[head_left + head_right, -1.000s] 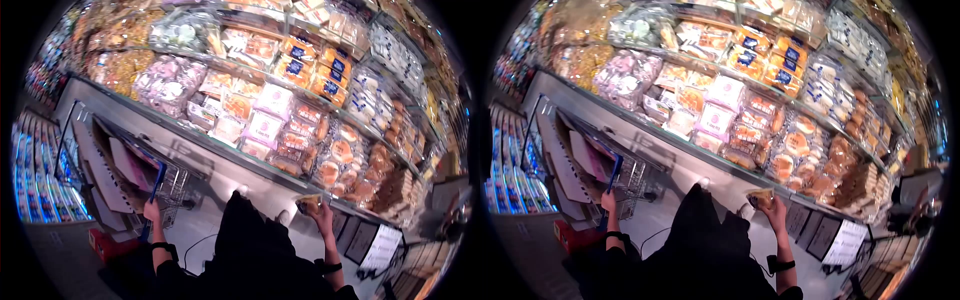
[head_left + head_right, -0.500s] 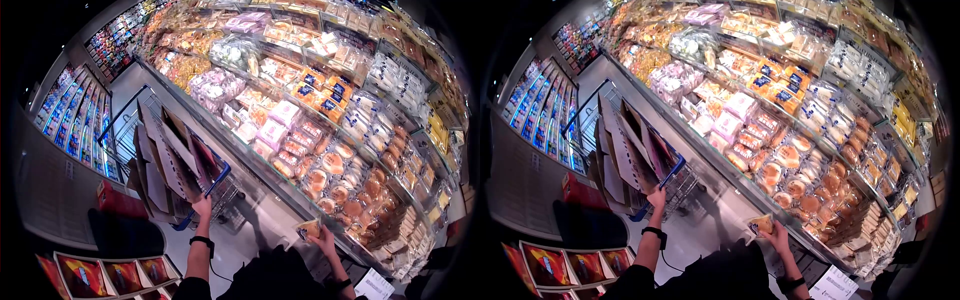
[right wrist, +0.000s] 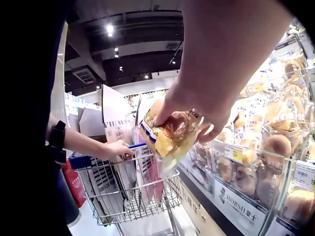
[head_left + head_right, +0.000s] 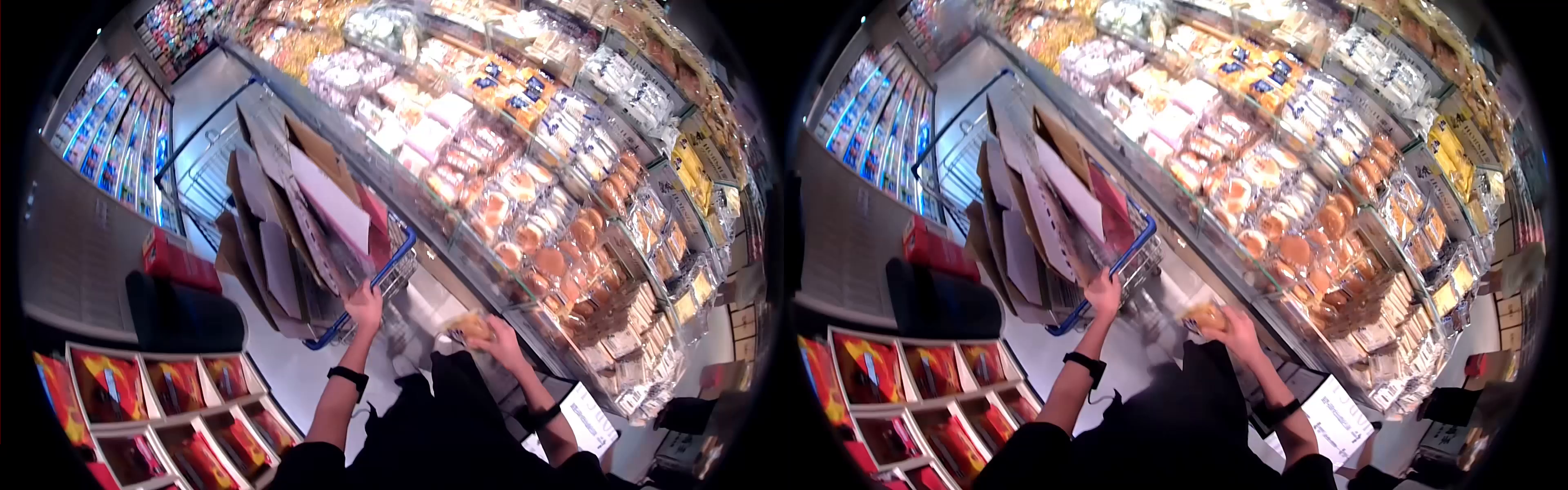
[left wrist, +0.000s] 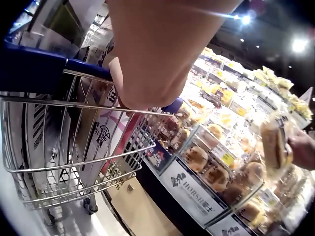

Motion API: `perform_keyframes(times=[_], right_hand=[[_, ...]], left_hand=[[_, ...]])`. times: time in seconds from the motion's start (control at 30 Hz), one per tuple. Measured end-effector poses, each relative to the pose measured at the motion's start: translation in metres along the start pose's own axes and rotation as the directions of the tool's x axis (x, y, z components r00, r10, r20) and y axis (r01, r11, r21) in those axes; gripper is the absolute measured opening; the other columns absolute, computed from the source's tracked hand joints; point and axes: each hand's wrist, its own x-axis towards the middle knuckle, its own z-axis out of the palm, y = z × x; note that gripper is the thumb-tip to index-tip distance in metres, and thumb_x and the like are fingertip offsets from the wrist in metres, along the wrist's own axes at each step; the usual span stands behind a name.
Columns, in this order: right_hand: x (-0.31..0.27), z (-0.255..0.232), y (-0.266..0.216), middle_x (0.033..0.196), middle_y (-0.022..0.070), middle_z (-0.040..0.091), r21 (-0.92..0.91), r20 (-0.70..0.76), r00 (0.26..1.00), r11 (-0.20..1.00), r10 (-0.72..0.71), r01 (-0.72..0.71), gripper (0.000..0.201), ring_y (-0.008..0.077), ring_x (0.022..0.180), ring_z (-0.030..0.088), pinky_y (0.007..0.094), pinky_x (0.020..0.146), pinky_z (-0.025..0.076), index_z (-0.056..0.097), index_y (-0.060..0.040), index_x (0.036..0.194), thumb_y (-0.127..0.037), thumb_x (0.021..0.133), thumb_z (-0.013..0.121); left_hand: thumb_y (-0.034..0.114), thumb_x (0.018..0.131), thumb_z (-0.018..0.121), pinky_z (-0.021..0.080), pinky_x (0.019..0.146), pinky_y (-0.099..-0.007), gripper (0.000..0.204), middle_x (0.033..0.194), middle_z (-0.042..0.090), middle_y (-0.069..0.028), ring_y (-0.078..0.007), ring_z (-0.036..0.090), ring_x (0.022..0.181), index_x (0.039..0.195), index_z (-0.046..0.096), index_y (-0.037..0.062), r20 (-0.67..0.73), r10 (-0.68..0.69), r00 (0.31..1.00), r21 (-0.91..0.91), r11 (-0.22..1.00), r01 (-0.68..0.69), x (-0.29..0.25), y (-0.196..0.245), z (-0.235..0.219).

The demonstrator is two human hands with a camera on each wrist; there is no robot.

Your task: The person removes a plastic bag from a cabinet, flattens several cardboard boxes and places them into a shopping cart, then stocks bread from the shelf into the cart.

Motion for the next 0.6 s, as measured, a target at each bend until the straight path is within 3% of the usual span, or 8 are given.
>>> perform_keyframes(times=[0.13, 0.23, 0.3, 0.37, 0.43, 0.5, 0.57, 0.6], right_hand=[[0.022, -0.001, -0.016, 0.091, 0.0171, 0.059, -0.069, 0.214, 0.97, 0.989, -0.112, 0.129, 0.049, 0.0359, 0.087, 0.054, 0.0406, 0.077, 0.043, 0.055, -0.0041, 0.098, -0.032, 0.064, 0.076], [0.045, 0.01, -0.019, 0.093, 0.0166, 0.059, -0.046, 0.269, 0.926, 0.957, -0.263, 0.285, 0.047, 0.0353, 0.089, 0.055, 0.0409, 0.078, 0.043, 0.055, -0.0036, 0.097, -0.03, 0.063, 0.076], [0.051, 0.017, -0.02, 0.091, 0.016, 0.059, 0.021, 0.23, 0.904, 0.931, -0.359, 0.364, 0.045, 0.0349, 0.089, 0.055, 0.0413, 0.079, 0.043, 0.055, -0.0035, 0.096, -0.028, 0.064, 0.076], [0.057, 0.027, -0.011, 0.104, 0.0155, 0.057, 0.032, 0.315, 0.889, 0.939, -0.333, 0.341, 0.045, 0.0337, 0.098, 0.053, 0.0413, 0.084, 0.043, 0.055, -0.0028, 0.095, -0.026, 0.063, 0.076], [0.063, 0.033, -0.007, 0.122, 0.0143, 0.049, 0.117, 0.292, 0.789, 0.839, -0.541, 0.532, 0.044, 0.0322, 0.112, 0.046, 0.0403, 0.09, 0.041, 0.055, -0.0021, 0.094, -0.024, 0.062, 0.076], [0.068, 0.041, 0.0, 0.128, 0.013, 0.044, 0.179, 0.308, 0.766, 0.825, -0.564, 0.536, 0.044, 0.0314, 0.117, 0.042, 0.0398, 0.093, 0.039, 0.055, -0.002, 0.093, -0.024, 0.061, 0.076], [0.064, 0.042, 0.007, 0.133, 0.0117, 0.04, 0.233, 0.318, 0.748, 0.813, -0.583, 0.534, 0.044, 0.0306, 0.122, 0.037, 0.0393, 0.096, 0.038, 0.055, -0.0019, 0.092, -0.023, 0.059, 0.076], [0.063, 0.04, 0.009, 0.133, 0.0119, 0.04, 0.222, 0.353, 0.736, 0.816, -0.577, 0.533, 0.044, 0.0306, 0.124, 0.036, 0.039, 0.097, 0.038, 0.055, -0.0018, 0.091, -0.022, 0.059, 0.076]], left_hand=[[0.024, 0.077, 0.052, 0.043, 0.076, -0.0416, 0.015, 0.076, 0.062, -0.0076, -0.0275, 0.06, 0.071, 0.079, 0.057, 0.0095, -0.005, 0.039, 0.999, -0.004, 0.999, -0.039, -0.048, 0.009, -0.01], [0.023, 0.077, 0.051, 0.043, 0.073, -0.0416, 0.015, 0.079, 0.061, -0.0076, -0.0286, 0.059, 0.07, 0.081, 0.054, 0.0091, 0.044, 0.076, 0.996, 0.019, 0.997, -0.077, -0.07, 0.02, -0.018], [0.028, 0.078, 0.051, 0.045, 0.06, -0.0429, 0.019, 0.08, 0.059, -0.009, -0.0297, 0.058, 0.075, 0.087, 0.051, 0.0108, 0.061, 0.108, 0.992, -0.011, 0.994, -0.108, -0.088, 0.026, -0.024], [0.028, 0.078, 0.053, 0.045, 0.064, -0.0421, 0.023, 0.086, 0.058, -0.0093, -0.0289, 0.058, 0.081, 0.09, 0.051, 0.0087, 0.123, 0.116, 0.986, 0.044, 0.992, -0.122, -0.104, 0.024, -0.025], [0.028, 0.077, 0.057, 0.045, 0.068, -0.0419, 0.027, 0.091, 0.056, -0.009, -0.029, 0.056, 0.085, 0.094, 0.051, 0.0072, 0.055, 0.207, 0.977, -0.042, 0.978, -0.205, -0.117, 0.022, -0.023], [0.02, 0.075, 0.061, 0.046, 0.075, -0.0391, 0.035, 0.103, 0.053, -0.0108, -0.0288, 0.055, 0.091, 0.106, 0.05, 0.0059, 0.16, 0.218, 0.963, -0.015, 0.976, -0.219, -0.122, 0.018, -0.036], [0.012, 0.074, 0.063, 0.045, 0.083, -0.0353, 0.051, 0.111, 0.05, -0.0139, -0.0281, 0.053, 0.098, 0.12, 0.043, 0.0058, 0.199, 0.247, 0.948, -0.374, 0.914, -0.16, -0.124, -0.007, -0.04], [0.006, 0.076, 0.063, 0.044, 0.087, -0.0347, 0.059, 0.117, 0.047, -0.0155, -0.0263, 0.051, 0.103, 0.128, 0.034, 0.005, 0.22, 0.172, 0.96, -0.438, 0.897, -0.061, -0.128, -0.045, -0.012]])
